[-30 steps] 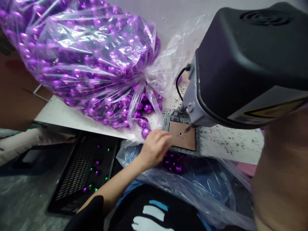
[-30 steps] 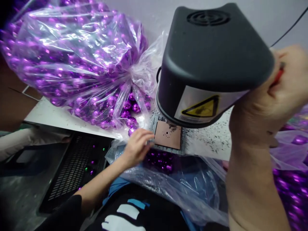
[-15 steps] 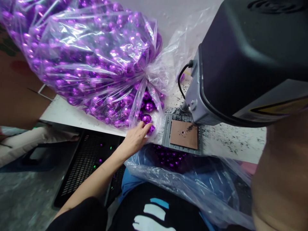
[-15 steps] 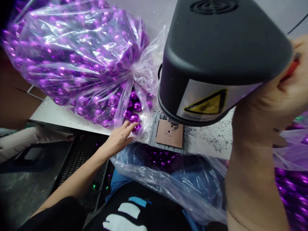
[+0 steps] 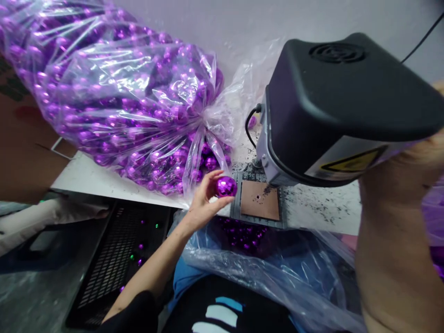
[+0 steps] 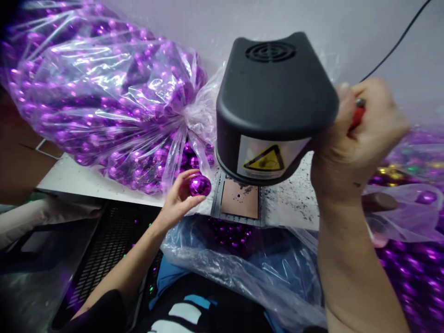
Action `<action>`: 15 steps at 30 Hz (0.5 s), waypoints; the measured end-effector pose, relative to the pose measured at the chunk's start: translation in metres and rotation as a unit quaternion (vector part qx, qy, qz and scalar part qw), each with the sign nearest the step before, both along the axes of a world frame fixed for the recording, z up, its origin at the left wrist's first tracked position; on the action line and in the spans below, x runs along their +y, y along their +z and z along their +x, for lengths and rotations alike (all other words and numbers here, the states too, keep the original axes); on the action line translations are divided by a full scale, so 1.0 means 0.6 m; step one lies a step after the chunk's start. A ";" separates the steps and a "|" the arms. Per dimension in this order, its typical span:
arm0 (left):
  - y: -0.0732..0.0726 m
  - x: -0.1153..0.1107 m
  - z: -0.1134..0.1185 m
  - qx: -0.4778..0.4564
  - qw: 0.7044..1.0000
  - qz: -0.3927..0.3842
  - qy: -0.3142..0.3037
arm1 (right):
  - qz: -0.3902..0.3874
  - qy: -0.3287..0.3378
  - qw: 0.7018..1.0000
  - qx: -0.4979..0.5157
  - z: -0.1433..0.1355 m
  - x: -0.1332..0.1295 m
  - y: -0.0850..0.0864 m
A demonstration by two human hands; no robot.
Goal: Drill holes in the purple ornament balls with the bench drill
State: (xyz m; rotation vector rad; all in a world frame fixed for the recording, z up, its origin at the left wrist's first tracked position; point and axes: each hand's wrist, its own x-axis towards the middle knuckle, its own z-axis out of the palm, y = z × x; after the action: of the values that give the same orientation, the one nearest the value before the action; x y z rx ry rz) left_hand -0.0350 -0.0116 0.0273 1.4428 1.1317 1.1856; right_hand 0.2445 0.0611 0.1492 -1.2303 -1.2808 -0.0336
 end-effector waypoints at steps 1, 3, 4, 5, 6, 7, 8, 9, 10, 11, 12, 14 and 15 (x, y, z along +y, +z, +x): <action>-0.001 -0.003 0.016 -0.022 0.999 -0.018 -0.026 | 0.008 -0.009 1.000 -0.022 -0.004 -0.003 0.004; -0.012 -0.006 0.047 -0.028 0.997 -0.051 -0.060 | 0.010 -0.022 0.999 -0.049 -0.011 -0.009 0.010; -0.020 -0.004 0.059 -0.016 0.996 -0.061 -0.067 | 0.007 -0.022 0.999 -0.049 -0.013 -0.011 0.012; -0.029 -0.001 0.070 0.006 0.996 -0.065 -0.068 | 0.003 -0.018 0.999 -0.048 -0.014 -0.013 0.013; -0.039 0.002 0.079 0.031 0.995 -0.064 -0.065 | 0.000 -0.012 0.999 -0.047 -0.015 -0.014 0.014; -0.048 0.007 0.086 0.057 0.995 -0.059 -0.060 | -0.006 -0.004 0.999 -0.048 -0.016 -0.015 0.014; -0.057 0.011 0.091 0.077 0.994 -0.052 -0.053 | -0.008 0.001 0.999 -0.051 -0.017 -0.016 0.014; -0.065 0.016 0.095 0.091 0.994 -0.044 -0.046 | -0.008 0.005 0.998 -0.055 -0.017 -0.016 0.013; -0.072 0.021 0.098 0.102 0.993 -0.037 -0.039 | -0.005 0.007 0.998 -0.058 -0.017 -0.016 0.013; -0.078 0.025 0.100 0.112 0.993 -0.030 -0.031 | 0.000 0.010 0.998 -0.059 -0.017 -0.016 0.013; -0.083 0.029 0.101 0.123 0.992 -0.024 -0.022 | 0.006 0.013 0.998 -0.057 -0.017 -0.015 0.012; -0.091 0.037 0.102 0.147 0.989 -0.018 -0.001 | 0.017 0.022 0.998 -0.053 -0.017 -0.014 0.012; -0.093 0.040 0.101 0.154 0.988 -0.018 0.007 | 0.020 0.027 0.998 -0.051 -0.017 -0.014 0.012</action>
State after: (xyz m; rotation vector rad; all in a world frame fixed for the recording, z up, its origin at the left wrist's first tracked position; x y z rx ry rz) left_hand 0.0259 0.0127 -0.0285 1.6297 1.3678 0.9664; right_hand 0.2342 0.0530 0.1565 -1.1719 -1.3960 -0.0829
